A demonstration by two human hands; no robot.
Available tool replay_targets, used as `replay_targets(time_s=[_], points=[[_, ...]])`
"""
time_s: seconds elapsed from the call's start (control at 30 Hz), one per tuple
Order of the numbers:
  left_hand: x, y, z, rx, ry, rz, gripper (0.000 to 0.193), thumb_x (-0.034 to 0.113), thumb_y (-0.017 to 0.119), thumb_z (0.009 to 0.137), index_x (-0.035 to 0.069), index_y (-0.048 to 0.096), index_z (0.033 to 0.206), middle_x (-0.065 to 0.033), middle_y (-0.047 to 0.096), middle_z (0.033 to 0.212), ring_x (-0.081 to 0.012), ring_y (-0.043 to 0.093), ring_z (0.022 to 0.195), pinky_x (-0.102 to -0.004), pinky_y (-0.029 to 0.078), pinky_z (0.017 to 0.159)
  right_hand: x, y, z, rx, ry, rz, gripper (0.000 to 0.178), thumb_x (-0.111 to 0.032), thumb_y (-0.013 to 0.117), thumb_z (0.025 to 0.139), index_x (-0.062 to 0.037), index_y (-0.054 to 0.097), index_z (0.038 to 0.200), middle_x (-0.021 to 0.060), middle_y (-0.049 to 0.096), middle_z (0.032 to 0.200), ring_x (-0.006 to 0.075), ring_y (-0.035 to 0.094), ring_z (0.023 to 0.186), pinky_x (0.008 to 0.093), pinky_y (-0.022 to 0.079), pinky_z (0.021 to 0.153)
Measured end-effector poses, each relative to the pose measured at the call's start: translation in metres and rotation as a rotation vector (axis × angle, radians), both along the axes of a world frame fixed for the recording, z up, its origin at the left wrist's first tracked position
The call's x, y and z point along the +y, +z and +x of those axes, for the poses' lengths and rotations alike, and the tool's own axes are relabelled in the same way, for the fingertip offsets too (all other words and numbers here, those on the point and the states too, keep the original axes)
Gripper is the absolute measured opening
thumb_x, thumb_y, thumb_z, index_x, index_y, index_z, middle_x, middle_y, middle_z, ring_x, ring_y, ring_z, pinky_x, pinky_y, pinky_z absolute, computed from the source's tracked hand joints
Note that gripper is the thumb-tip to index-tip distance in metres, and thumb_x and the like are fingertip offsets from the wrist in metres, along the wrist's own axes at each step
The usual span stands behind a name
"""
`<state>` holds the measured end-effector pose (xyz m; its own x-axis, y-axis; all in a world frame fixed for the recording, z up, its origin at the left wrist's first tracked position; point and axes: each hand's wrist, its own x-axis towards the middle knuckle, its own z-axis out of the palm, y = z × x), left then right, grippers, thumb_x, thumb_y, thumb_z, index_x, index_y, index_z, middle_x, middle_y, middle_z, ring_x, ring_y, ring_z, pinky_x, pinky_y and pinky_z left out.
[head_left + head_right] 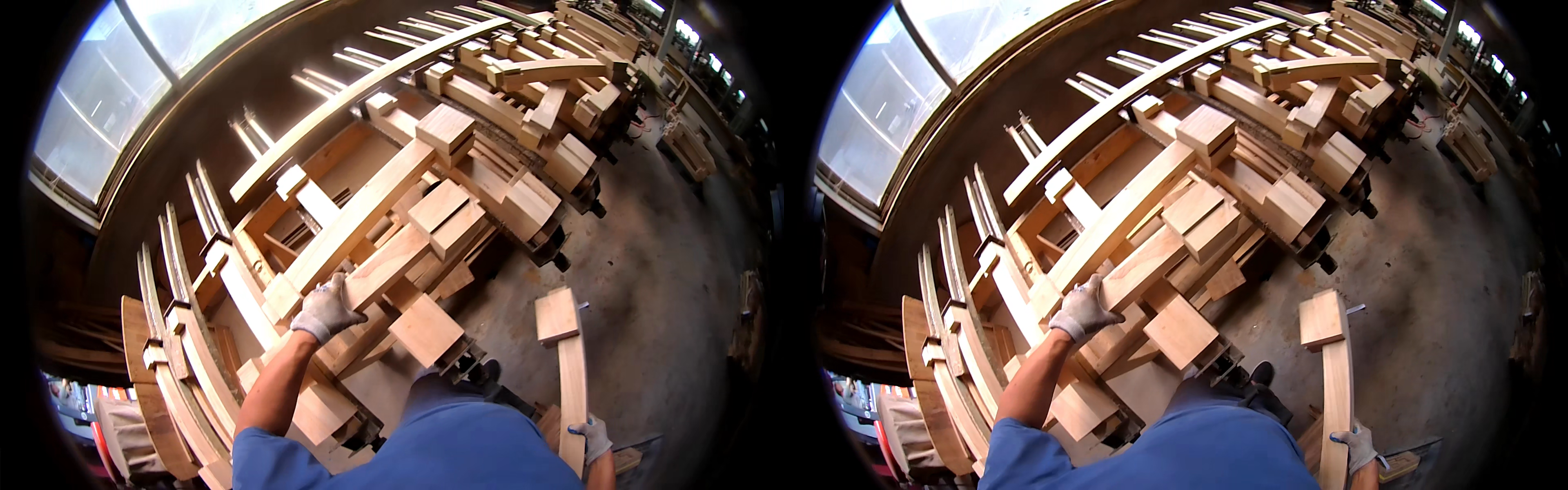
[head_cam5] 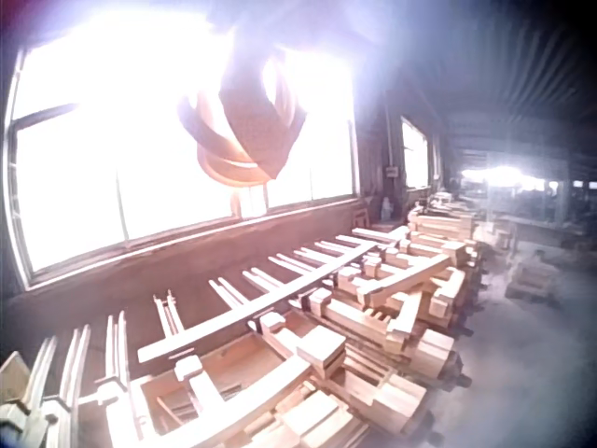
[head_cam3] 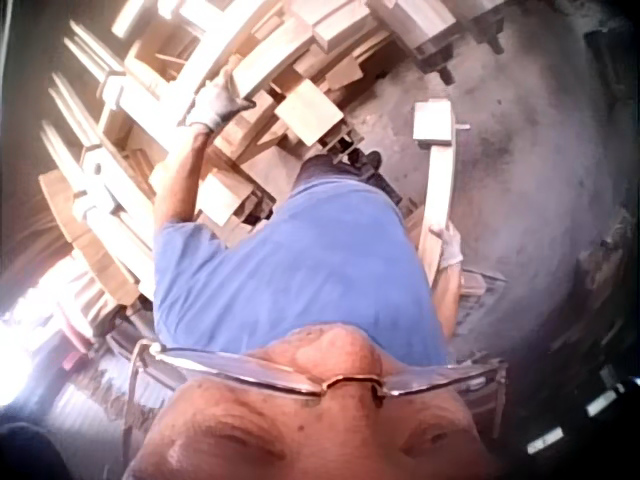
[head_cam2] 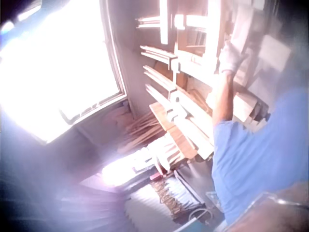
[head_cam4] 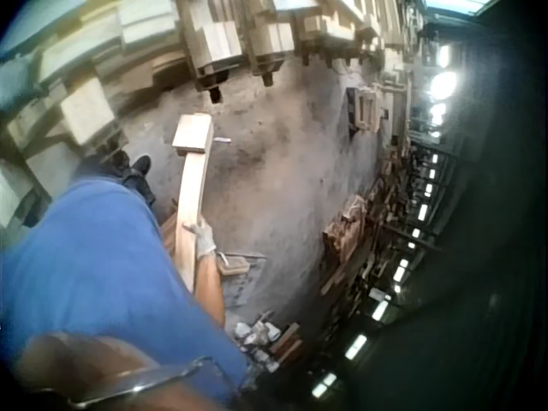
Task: The person picks up two wooden planks from a rack, carries them to a workbench, and uses a nail gun to fasten small wooden blocks onto the planks. The person repeats the fastening process on both planks.
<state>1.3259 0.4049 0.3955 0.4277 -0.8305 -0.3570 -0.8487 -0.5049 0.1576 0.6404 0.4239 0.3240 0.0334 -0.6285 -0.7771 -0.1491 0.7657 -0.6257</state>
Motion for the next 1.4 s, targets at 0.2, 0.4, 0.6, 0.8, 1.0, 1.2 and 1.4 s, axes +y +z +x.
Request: replay_targets(time_s=[0.2, 0.4, 0.6, 0.8, 1.0, 1.2, 1.4], points=[[-0.002, 0.017, -0.001, 0.075, 0.049, -0.041, 0.075, 0.045, 0.087, 0.064, 0.004, 0.064, 0.122, -0.0261, 0.073, 0.108, -0.0416, 0.07, 0.105, -0.0462, 0.056, 0.096, 0.016, -0.06, -0.019, 0.058, -0.113, 0.298, 0.044, -0.005, 0.084, 0.078, 0.0031, 0.069, 0.119, 0.0142, 0.074, 0.095, 0.0301, 0.073, 0.078, 0.0444, 0.063, 0.072], [-0.007, 0.065, -0.018, 0.127, -0.003, -0.013, 0.084, 0.052, 0.091, 0.065, -0.001, 0.064, 0.125, -0.0267, 0.073, 0.11, -0.0444, 0.069, 0.106, -0.0478, 0.054, 0.095, 0.041, -0.107, -0.07, 0.196, -0.022, 0.391, 0.044, -0.017, 0.087, 0.081, 0.0049, 0.074, 0.116, 0.0171, 0.076, 0.094, 0.0325, 0.074, 0.076, 0.0458, 0.062, 0.071], [-0.006, 0.101, -0.078, 0.333, 0.066, -0.251, 0.062, 0.026, 0.1, 0.051, 0.001, 0.067, 0.097, -0.0101, 0.071, 0.088, -0.0179, 0.067, 0.083, -0.0359, 0.056, 0.077, -0.014, -0.057, -0.075, 0.395, 0.087, 0.467, 0.067, -0.036, 0.09, 0.075, 0.0082, 0.073, 0.122, 0.021, 0.077, 0.096, 0.0346, 0.075, 0.077, 0.0479, 0.06, 0.072], [-0.064, 0.123, -0.211, 0.668, 0.06, -0.182, 0.075, 0.014, 0.099, 0.057, -0.01, 0.066, 0.119, -0.0178, 0.077, 0.107, -0.0221, 0.074, 0.099, -0.0379, 0.059, 0.095, -0.027, -0.099, -0.15, 0.283, -0.106, 0.533, 0.067, -0.028, 0.095, 0.072, 0.0071, 0.072, 0.125, 0.0191, 0.076, 0.099, 0.031, 0.075, 0.076, 0.0435, 0.061, 0.069], [-0.131, 0.085, -0.359, 0.813, -0.083, 0.01, 0.074, 0.021, 0.104, 0.06, -0.008, 0.067, 0.117, -0.0145, 0.077, 0.108, -0.019, 0.073, 0.097, -0.0343, 0.06, 0.088, -0.045, -0.141, -0.211, 0.436, 0.14, 0.472, 0.095, -0.056, 0.092, 0.071, 0.0091, 0.066, 0.135, 0.0207, 0.069, 0.129, 0.0298, 0.067, 0.117, 0.0375, 0.053, 0.095], [-0.201, -0.03, -0.447, 0.817, -0.173, 0.262, 0.077, 0.036, 0.103, 0.063, -0.008, 0.071, 0.118, -0.0161, 0.079, 0.104, -0.0166, 0.074, 0.092, -0.0321, 0.059, 0.087, -0.006, -0.253, -0.287, 0.565, 0.599, 0.153, 0.078, -0.072, 0.059, 0.093, -0.0092, 0.069, 0.138, 0.0228, 0.07, 0.134, 0.0398, 0.066, 0.122, 0.0433, 0.053, 0.101], [-0.285, -0.104, -0.511, 0.594, -0.151, 0.406, 0.072, 0.044, 0.101, 0.061, -0.003, 0.075, 0.109, -0.0143, 0.079, 0.102, -0.0224, 0.076, 0.094, -0.035, 0.059, 0.088, -0.003, -0.284, -0.323, 0.458, 0.362, 0.392, 0.083, -0.071, 0.065, 0.088, -0.0021, 0.069, 0.134, 0.0233, 0.075, 0.118, 0.0336, 0.073, 0.107, 0.0405, 0.057, 0.09]])
